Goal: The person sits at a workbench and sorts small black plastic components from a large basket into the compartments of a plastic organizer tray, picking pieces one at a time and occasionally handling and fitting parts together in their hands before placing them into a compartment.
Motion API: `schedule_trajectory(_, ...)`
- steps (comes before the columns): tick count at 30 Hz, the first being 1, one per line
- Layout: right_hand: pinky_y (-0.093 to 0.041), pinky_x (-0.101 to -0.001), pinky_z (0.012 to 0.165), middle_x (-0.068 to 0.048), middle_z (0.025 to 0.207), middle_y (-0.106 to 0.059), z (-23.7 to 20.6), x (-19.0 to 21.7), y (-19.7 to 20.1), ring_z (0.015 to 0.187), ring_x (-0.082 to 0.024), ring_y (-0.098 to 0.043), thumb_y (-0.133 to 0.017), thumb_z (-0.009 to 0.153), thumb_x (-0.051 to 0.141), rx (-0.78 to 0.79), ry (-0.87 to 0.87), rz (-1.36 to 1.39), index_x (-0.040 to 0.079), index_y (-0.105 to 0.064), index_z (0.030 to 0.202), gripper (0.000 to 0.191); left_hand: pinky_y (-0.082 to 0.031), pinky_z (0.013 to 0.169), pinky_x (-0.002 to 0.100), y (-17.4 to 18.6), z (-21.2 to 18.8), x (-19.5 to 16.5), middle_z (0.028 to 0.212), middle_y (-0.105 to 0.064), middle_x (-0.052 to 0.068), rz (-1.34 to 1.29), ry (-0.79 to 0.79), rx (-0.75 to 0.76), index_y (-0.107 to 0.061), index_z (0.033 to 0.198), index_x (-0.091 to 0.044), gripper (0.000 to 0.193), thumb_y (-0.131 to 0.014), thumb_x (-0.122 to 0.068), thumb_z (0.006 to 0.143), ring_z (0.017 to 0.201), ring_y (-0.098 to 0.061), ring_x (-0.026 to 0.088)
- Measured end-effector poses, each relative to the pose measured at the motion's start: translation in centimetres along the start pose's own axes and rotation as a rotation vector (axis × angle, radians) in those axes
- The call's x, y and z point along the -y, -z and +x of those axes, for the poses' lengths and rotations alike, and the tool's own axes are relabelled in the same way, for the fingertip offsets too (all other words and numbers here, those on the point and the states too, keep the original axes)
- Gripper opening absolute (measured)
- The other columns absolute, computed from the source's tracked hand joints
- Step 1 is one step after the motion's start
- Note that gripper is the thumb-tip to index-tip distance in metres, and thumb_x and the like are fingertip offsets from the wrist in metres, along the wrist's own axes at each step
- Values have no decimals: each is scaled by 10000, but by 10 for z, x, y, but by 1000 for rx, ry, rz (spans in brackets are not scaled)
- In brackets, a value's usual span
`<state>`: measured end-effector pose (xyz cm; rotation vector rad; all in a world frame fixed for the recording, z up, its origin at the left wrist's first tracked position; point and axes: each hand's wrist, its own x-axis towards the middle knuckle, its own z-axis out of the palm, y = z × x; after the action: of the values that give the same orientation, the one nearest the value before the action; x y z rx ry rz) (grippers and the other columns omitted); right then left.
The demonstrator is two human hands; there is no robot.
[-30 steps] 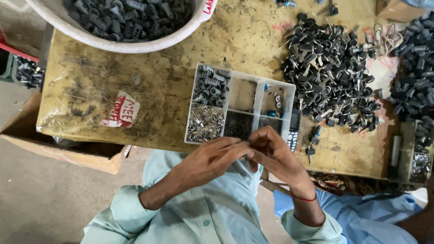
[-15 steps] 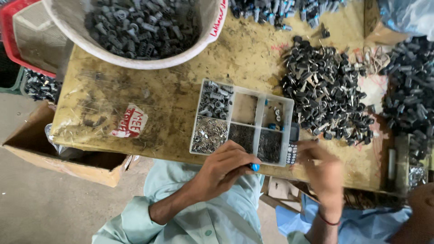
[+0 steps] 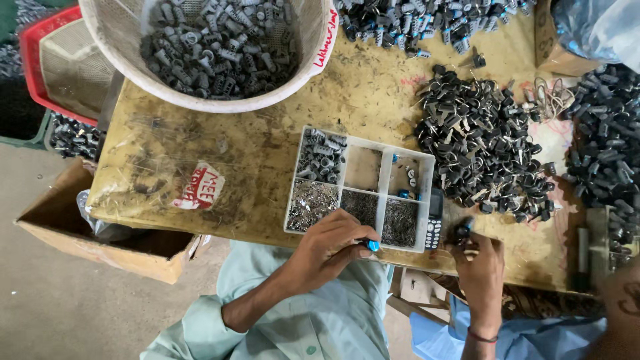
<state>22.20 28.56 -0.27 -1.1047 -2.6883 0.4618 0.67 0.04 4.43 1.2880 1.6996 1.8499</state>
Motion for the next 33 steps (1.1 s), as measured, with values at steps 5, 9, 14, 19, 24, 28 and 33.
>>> schedule_trajectory(5,-521,-417,785,-199,949,-724,-7,-19,-13,862,-334,-693,-774,927,150,47,-217,74,-17,-682,1079,245,-524,854,374,0,1,-3,959,-700,61,29,-20,-9,-680,1177,-52,319,-788,-16,880,958,-639,255)
schedule_trajectory(9,-528,-326,673,-167,919,-702,1,-27,-1,744,-209,-650,-684,1005,103,30,-276,743,7,-624,1157,190,-559,785,350,-3,0,-5,1013,-711,74,-33,-5,-6,-660,1193,-53,287,-743,2,924,911,-673,246)
schedule_trajectory(14,-563,-275,751,-71,963,-672,-12,42,20,832,-132,-650,-662,998,12,-74,-97,1160,15,-657,1206,208,-541,672,378,-15,1,-4,930,-697,101,27,99,33,-660,1219,-60,315,-744,15,924,770,-682,271)
schedule_trajectory(19,-592,-264,705,-138,1126,-698,-40,141,-10,883,-162,-709,-801,847,10,-168,269,701,4,-640,1155,348,-539,696,400,-23,-1,-9,985,-679,139,121,7,-24,-622,1231,-38,356,-715,54,900,839,-674,320)
schedule_trajectory(24,-592,-226,670,-108,1098,-732,-39,151,-6,853,-111,-767,-810,871,47,-150,247,800,14,-630,1145,330,-527,648,404,-15,-14,-14,895,-667,135,195,137,-83,-650,1209,-24,355,-730,78,878,750,-654,310)
schedule_trajectory(28,-552,-225,675,-140,1069,-727,-37,151,-5,794,-95,-686,-822,856,22,-196,275,645,-12,-635,1131,334,-538,690,402,-18,-15,-10,953,-689,137,208,33,-160,-634,1197,-13,349,-745,76,878,811,-665,320)
schedule_trajectory(33,-571,-203,640,-133,1046,-715,-44,152,-9,827,-102,-742,-793,871,2,-151,202,790,-2,-603,1096,295,-579,752,389,-21,-14,-8,1048,-721,136,248,-15,-181,-637,1190,-1,352,-748,98,870,887,-698,322)
